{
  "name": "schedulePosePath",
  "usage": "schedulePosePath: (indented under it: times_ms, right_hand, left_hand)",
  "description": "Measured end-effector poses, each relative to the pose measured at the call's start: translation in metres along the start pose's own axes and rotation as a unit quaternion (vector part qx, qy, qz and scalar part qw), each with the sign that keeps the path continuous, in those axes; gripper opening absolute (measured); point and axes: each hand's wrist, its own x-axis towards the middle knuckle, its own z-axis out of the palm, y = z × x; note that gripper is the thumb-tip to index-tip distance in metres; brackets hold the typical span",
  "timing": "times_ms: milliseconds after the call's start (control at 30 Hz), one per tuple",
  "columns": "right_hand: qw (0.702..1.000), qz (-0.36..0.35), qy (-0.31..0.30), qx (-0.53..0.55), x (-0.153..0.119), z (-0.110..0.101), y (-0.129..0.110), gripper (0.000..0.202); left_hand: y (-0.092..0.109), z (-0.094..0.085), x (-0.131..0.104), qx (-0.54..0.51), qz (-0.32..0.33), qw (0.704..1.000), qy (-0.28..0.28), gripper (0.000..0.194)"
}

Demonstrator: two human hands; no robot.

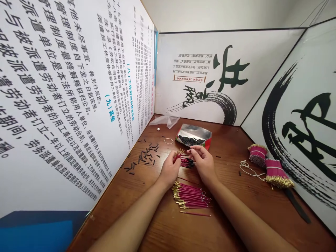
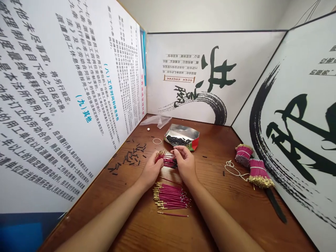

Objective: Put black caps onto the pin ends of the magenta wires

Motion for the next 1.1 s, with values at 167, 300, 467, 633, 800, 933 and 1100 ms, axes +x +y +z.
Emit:
schedulePosePath:
  times_ms: [167, 300, 467, 633, 800, 933, 1100]
  right_hand:
    - [1.0, -0.009, -0.018, 0.001, -0.0117, 0.0008, 0.0039, 0.03]
    - [0.999, -0.024, -0.014, -0.017, -0.0124, 0.0031, 0.0033, 0.03]
    - [0.999, -0.03, 0.026, -0.016, -0.0131, 0.0033, 0.0, 0.029]
    - [0.999, -0.032, 0.02, -0.034, -0.0123, 0.0027, 0.0007, 0.031]
    - [0.998, -0.032, 0.026, -0.04, -0.0107, 0.0021, 0.0013, 0.03]
    - [0.999, -0.023, 0.022, -0.029, -0.0104, 0.0023, 0.0011, 0.028]
    - [1.0, -0.018, 0.022, -0.007, -0.0111, 0.0011, 0.0018, 0.028]
  left_hand:
    - [-0.0012, -0.0004, -0.0003, 0.021, 0.007, 1.0, -0.013, 0.003]
    - [-0.0009, -0.0005, -0.0005, 0.045, 0.003, 0.999, -0.017, 0.004]
    - [-0.0035, -0.0008, -0.0004, 0.071, 0.014, 0.997, -0.022, 0.002]
    - [-0.0029, -0.0004, -0.0005, 0.072, 0.011, 0.997, -0.018, 0.004]
    - [-0.0013, 0.0003, -0.0006, 0.061, 0.006, 0.998, -0.019, 0.004]
    - [-0.0008, 0.0002, -0.0007, 0.058, 0.008, 0.998, -0.019, 0.005]
    - [-0.0014, -0.0001, -0.0008, 0.067, 0.011, 0.997, -0.024, 0.005]
